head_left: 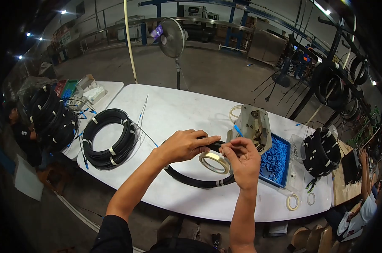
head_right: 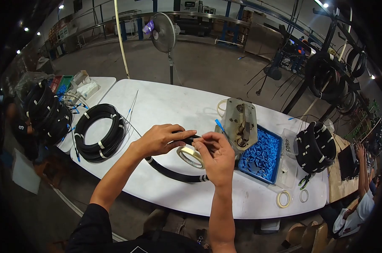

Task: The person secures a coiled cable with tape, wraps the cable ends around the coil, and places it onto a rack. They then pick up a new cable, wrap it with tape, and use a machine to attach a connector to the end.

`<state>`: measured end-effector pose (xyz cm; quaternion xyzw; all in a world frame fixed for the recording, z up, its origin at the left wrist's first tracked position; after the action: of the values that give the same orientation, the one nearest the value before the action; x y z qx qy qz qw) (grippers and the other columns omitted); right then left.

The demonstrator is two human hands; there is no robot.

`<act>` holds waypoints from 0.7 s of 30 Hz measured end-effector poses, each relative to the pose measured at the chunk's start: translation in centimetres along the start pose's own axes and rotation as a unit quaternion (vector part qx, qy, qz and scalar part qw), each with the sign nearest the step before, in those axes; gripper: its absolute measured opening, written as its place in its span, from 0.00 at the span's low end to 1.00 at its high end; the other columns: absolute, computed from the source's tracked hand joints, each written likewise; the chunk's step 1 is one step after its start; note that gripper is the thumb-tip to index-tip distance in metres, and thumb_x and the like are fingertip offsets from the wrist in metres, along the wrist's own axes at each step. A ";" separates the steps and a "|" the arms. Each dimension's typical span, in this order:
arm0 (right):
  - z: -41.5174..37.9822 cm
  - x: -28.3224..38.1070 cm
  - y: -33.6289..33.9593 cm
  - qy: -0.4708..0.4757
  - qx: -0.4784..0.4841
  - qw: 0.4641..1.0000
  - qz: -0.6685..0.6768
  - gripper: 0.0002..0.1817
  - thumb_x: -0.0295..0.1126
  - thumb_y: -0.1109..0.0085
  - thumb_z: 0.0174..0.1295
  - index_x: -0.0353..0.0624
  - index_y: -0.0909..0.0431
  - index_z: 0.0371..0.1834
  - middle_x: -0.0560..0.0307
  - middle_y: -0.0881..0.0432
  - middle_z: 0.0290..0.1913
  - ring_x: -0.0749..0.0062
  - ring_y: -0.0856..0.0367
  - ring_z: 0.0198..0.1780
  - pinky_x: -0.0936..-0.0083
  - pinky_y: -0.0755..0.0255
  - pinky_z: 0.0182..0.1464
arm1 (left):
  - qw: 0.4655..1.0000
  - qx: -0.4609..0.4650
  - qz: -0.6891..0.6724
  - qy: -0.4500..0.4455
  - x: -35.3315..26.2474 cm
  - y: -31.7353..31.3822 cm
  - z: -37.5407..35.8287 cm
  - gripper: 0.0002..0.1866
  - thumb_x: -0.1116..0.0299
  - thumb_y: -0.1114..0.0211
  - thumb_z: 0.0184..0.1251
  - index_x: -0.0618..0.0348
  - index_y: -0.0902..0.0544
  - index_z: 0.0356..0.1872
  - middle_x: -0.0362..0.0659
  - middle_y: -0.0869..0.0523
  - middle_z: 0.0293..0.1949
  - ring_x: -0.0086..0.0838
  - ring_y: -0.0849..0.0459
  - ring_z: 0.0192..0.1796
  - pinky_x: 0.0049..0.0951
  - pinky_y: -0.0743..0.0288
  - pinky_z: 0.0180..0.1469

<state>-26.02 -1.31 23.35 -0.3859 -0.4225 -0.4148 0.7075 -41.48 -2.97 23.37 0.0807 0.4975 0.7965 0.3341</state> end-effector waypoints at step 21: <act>2.6 0.2 -0.5 -0.027 0.048 0.994 -0.098 0.14 0.23 0.32 0.59 0.35 0.24 0.47 0.54 0.14 0.37 0.79 0.16 0.39 0.85 0.22 0.43 | 0.999 0.041 -0.009 0.027 0.3 -1.4 1.6 0.46 0.63 0.24 0.50 0.58 0.40 0.70 0.51 0.17 0.45 0.45 0.16 0.46 0.42 0.20 0.44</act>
<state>-27.17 0.77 24.52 -0.3188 -0.4966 -0.4510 0.6696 -40.38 -1.19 22.95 0.0683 0.5391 0.7741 0.3247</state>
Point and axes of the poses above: each hand's wrist, its own z-axis towards the middle knuckle, its own y-axis out of the back of the hand, x = y × z, the point moved 8 cm from there along z, towards the middle knuckle
